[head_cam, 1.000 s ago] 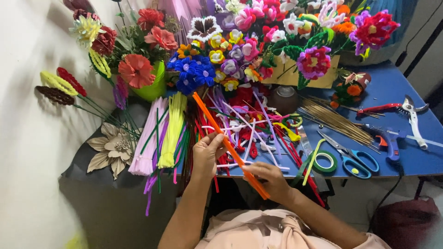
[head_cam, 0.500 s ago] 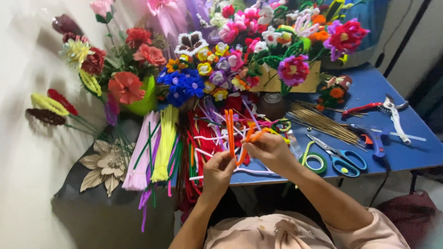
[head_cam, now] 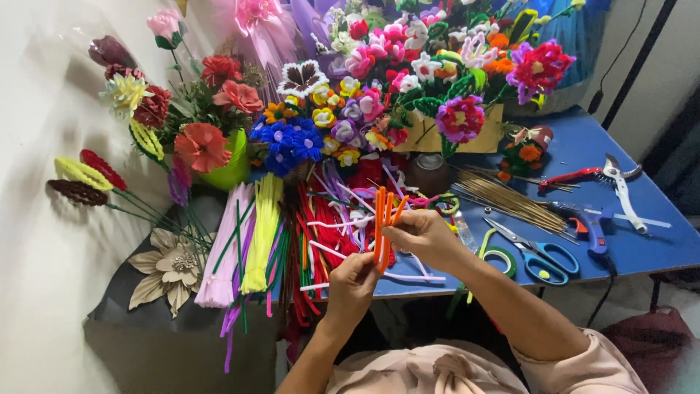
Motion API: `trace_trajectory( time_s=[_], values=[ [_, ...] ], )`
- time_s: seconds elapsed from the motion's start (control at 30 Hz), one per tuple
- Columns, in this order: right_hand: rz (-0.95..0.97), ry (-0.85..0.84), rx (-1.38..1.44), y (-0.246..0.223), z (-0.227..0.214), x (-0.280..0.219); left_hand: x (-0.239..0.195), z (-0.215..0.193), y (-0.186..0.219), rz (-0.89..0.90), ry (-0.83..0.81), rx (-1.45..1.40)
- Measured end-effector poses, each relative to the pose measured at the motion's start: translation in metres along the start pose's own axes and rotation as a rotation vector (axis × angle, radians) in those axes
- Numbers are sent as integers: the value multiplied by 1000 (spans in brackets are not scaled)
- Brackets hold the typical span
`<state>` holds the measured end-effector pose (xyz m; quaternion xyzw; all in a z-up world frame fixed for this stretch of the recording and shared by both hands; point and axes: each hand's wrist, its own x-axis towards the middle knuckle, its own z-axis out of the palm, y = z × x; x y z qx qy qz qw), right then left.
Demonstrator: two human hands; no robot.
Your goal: The person selects and manipulates pink and orange pipe cleaners on a cluttered craft table. They twist and bend the pipe cleaners by hand, then use a thin wooden stick to wrap and shape the orange pipe cleaner into a curved form.
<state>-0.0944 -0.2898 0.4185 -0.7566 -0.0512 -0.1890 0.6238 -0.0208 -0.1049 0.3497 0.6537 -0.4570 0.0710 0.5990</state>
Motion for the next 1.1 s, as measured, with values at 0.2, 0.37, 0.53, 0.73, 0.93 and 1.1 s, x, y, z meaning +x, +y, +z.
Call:
trace_trajectory(
  time_s=[0.2,0.37,0.53,0.73,0.93,1.1],
  values=[
    [-284,-416,172,-17,-7,-33,7,-20,-9,-254,168,-132],
    [141,19,220,20,0,-21,18,-27,-3,-397,192,-389],
    [302,51,212,57,36,-7,23,-12,-13,-359,152,-371],
    [334,175,326,82,62,-10,13,-12,-36,-517,141,-443],
    [379,130,400,108,74,-36,-28,-11,-69,-863,90,-659],
    [557,25,532,113,69,-53,-43,-23,-36,-954,12,-716]
  ],
)
